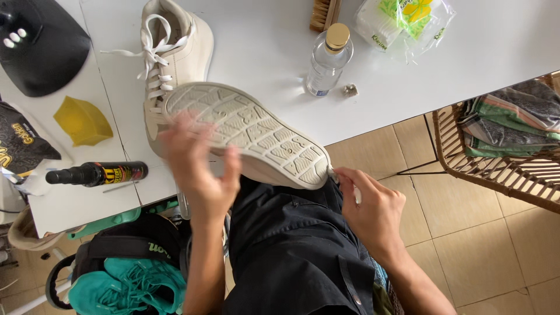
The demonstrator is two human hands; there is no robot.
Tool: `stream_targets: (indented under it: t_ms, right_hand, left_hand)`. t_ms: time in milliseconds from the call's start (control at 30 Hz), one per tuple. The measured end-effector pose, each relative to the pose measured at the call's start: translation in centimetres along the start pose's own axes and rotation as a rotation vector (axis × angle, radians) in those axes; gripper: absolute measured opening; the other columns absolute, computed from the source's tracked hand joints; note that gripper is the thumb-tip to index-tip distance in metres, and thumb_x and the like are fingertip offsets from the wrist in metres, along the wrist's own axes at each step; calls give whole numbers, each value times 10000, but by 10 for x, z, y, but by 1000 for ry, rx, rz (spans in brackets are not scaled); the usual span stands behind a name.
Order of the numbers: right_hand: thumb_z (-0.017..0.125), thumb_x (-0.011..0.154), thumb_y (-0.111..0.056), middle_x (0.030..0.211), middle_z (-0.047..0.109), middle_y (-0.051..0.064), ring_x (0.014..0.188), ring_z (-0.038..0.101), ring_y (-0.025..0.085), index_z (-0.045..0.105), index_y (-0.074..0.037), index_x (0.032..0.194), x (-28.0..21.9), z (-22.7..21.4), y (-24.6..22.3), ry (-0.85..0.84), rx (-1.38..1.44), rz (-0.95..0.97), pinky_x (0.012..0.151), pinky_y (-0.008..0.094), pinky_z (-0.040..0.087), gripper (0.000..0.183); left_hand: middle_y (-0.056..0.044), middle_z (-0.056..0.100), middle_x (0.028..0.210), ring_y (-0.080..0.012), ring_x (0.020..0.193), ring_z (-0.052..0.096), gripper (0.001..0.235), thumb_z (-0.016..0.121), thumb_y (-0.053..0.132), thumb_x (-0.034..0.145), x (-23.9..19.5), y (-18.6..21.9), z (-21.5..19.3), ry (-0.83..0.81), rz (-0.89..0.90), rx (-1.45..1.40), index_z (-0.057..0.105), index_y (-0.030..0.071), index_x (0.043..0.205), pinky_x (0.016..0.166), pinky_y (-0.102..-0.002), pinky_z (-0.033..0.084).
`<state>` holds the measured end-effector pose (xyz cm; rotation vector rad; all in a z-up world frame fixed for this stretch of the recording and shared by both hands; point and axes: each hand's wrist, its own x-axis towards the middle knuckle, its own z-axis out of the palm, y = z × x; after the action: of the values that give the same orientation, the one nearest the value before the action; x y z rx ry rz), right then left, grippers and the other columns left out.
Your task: The person cleans the sole of a beige sneaker using a small white cloth. They hold the shoe on their lap and wipe the textured bottom surface, then flip the shoe to clean the side and heel areas.
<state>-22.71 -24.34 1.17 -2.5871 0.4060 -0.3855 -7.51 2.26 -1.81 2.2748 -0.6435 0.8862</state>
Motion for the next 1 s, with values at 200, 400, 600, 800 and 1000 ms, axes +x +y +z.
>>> stream_targets:
  t_ms: [200, 400, 600, 800, 1000]
  right_hand:
    - [752, 1032, -248, 728, 786, -101, 755, 804, 263, 823, -345, 1060, 12, -2, -1, -45, -14, -22, 714, 425, 639, 124]
    - [717, 1039, -272, 769, 812, -96, 677, 796, 279, 809, -324, 1032, 18, -14, -6, -139, -60, -77, 632, 404, 634, 106]
    - [714, 1083, -217, 683, 786, -118, 401, 531, 32, 838, -216, 1084, 6, -22, -11, -164, 57, -245, 368, 263, 302, 124]
    - [766, 1023, -52, 771, 768, -108, 491, 552, 71, 833, -202, 1094, 5, -17, -9, -111, 90, -373, 448, 269, 381, 179]
    - [782, 1047, -16, 775, 778, -65, 523, 595, 56, 832, -145, 1113, 20, -11, -16, -61, 171, -585, 470, 238, 408, 154]
  left_hand:
    - [-187, 590, 1632, -451, 1647, 365, 1182, 700, 979, 738, 0, 62, -5, -413, 81, 35, 669, 95, 1522, 1352, -712, 136]
    - [-121, 397, 1767, -457, 1717, 141, 1238, 791, 1006, 696, -68, 59, 51, -170, 41, 74, 514, 167, 1563, 1361, -680, 202]
    - [-145, 409, 1651, -369, 1704, 86, 1000, 887, 803, 887, -67, 63, 49, -207, 27, -25, 440, 126, 1473, 1393, -821, 153]
    - [-132, 386, 1668, -378, 1716, 58, 1026, 858, 841, 890, -73, 60, 51, -215, 10, -35, 423, 135, 1494, 1389, -815, 166]
    - [-100, 362, 1704, -366, 1733, 45, 990, 819, 809, 937, -81, 55, 50, -223, 4, -69, 397, 153, 1547, 1404, -814, 159]
